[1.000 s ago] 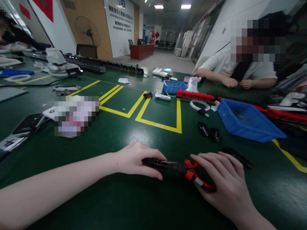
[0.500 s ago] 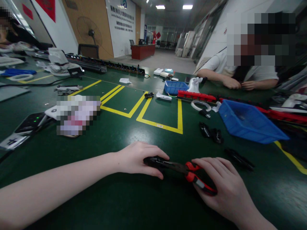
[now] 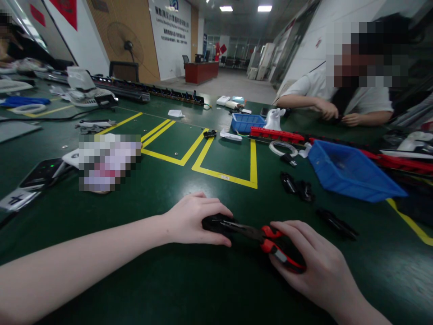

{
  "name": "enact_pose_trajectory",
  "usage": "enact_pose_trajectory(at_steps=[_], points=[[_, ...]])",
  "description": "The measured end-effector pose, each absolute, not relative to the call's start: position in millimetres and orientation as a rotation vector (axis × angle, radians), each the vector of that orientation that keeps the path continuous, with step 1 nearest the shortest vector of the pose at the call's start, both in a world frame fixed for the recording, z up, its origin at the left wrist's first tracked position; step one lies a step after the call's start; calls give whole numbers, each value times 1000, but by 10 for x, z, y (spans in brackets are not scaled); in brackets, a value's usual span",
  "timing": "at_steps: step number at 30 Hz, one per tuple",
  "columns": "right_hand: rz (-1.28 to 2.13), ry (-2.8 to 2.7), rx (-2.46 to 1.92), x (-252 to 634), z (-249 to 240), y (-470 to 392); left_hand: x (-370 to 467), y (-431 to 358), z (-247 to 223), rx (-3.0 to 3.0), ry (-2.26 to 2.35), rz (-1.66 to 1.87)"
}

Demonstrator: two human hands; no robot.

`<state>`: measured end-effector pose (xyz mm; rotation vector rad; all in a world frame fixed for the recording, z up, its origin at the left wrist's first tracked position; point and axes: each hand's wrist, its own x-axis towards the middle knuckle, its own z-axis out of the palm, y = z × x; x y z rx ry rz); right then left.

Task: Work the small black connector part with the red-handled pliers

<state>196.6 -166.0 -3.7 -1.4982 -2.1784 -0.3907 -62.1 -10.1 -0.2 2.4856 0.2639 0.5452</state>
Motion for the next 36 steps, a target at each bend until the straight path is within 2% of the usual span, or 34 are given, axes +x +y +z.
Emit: enact_pose_trajectory(at_steps=[10,36], points=[[-427,-2189,-1475,1960,-46,-1662,-561,-102,-6,2608,403,276],[-302,-2188,-1522,1957,-45,-1651,-575,-127,-12,2720,418,342]])
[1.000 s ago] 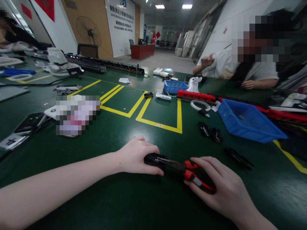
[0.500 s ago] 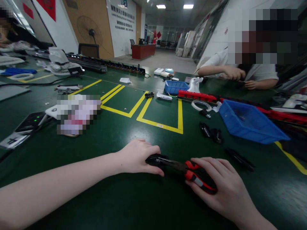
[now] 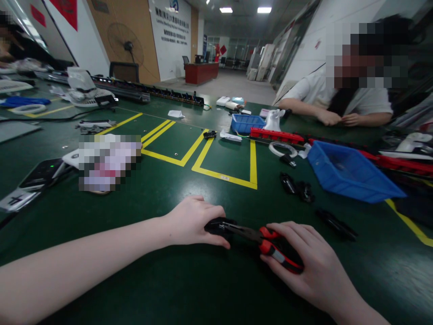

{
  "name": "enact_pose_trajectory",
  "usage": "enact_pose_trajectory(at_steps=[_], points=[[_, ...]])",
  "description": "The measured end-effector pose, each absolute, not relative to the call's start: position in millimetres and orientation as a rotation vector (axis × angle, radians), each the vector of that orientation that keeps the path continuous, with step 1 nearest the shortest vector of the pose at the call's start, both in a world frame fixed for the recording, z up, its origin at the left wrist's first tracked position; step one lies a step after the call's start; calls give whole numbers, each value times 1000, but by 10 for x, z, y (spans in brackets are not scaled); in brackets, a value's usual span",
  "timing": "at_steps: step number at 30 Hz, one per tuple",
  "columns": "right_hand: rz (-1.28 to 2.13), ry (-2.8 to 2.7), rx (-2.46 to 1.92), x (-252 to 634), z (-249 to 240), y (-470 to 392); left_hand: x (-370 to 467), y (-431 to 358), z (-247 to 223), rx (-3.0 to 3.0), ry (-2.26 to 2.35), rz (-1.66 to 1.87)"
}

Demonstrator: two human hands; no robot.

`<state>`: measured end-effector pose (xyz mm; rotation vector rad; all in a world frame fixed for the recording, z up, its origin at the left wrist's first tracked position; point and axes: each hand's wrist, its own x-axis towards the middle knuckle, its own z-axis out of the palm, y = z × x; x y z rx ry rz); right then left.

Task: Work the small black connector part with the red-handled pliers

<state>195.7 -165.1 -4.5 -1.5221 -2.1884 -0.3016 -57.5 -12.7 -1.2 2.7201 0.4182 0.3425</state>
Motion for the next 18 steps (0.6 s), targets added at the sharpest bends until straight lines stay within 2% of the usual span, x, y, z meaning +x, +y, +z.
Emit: enact_pose_trajectory(at_steps=[18], points=[[-378,-2191,-1455,1964,-72,-1666,-587,-84,-55,2695,208,299]])
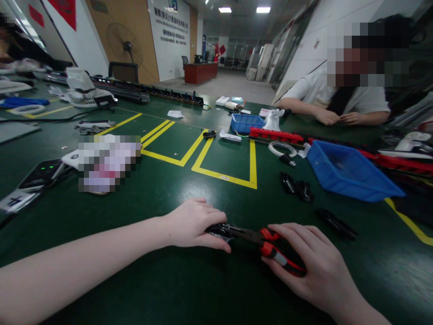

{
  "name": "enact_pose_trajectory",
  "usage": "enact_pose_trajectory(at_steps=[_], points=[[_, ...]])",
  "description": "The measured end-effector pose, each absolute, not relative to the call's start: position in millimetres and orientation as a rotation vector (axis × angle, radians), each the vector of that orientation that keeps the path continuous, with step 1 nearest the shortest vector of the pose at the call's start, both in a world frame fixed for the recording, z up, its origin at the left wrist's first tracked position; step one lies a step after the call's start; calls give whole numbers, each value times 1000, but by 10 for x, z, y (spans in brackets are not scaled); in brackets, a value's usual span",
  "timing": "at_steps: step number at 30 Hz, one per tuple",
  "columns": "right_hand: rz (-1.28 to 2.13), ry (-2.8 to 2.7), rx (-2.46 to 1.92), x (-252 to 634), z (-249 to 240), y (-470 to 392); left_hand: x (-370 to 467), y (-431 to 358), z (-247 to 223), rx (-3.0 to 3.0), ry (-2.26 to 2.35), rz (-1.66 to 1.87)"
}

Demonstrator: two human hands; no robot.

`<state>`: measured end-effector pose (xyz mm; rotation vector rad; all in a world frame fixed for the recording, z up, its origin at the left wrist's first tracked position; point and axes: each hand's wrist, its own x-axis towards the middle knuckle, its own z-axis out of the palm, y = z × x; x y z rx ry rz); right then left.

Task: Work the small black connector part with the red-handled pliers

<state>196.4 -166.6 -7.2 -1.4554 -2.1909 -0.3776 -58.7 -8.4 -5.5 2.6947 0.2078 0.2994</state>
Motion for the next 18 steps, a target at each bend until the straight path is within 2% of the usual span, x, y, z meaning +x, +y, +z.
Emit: enact_pose_trajectory(at_steps=[9,18], points=[[-550,-2148,-1488,1994,-45,-1666,-574,-86,7,2629,316,221],[-556,-2188,-1481,1991,-49,-1654,-564,-89,23,2650,285,208]])
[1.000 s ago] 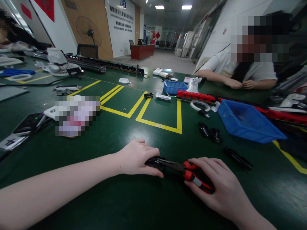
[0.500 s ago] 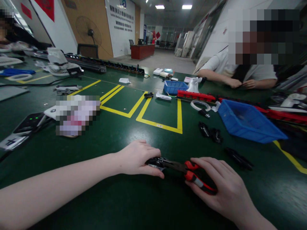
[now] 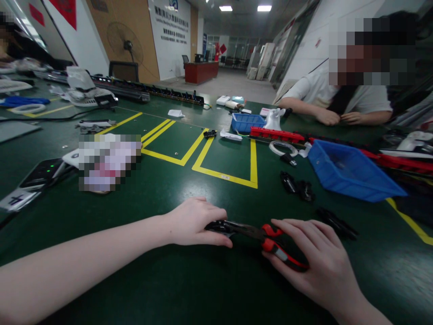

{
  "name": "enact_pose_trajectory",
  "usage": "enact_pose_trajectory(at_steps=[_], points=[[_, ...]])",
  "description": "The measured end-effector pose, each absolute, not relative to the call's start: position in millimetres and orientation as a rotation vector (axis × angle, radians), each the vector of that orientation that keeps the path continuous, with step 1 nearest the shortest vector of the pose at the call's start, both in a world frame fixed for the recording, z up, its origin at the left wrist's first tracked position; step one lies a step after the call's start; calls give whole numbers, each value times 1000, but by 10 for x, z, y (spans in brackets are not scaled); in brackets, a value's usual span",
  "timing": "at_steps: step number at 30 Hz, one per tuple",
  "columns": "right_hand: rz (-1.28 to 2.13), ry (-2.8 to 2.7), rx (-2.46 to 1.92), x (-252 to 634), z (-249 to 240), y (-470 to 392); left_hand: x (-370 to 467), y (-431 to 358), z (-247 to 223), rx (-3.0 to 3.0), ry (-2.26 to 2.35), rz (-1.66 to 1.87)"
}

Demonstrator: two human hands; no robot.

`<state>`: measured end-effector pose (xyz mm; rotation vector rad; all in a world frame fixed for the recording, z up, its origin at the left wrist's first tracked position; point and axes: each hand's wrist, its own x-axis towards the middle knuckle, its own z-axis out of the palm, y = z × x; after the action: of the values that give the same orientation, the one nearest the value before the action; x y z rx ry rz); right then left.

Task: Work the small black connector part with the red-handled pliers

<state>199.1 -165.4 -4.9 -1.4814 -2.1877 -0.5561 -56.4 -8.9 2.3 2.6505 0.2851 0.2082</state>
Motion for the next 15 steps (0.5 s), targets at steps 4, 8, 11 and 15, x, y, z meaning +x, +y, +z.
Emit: enact_pose_trajectory(at_steps=[4,8,11,15], points=[[-584,-2211,-1459,1974,-15,-1648,-566,-92,17,2658,275,219],[-581,-2190,-1464,1982,-31,-1654,-571,-83,3,2626,263,235],[-545,-2173,-1485,1997,-61,-1662,-571,-76,1,2617,276,229],[-554,-2198,-1488,2013,-68,-1658,-569,-76,0,2627,293,221]])
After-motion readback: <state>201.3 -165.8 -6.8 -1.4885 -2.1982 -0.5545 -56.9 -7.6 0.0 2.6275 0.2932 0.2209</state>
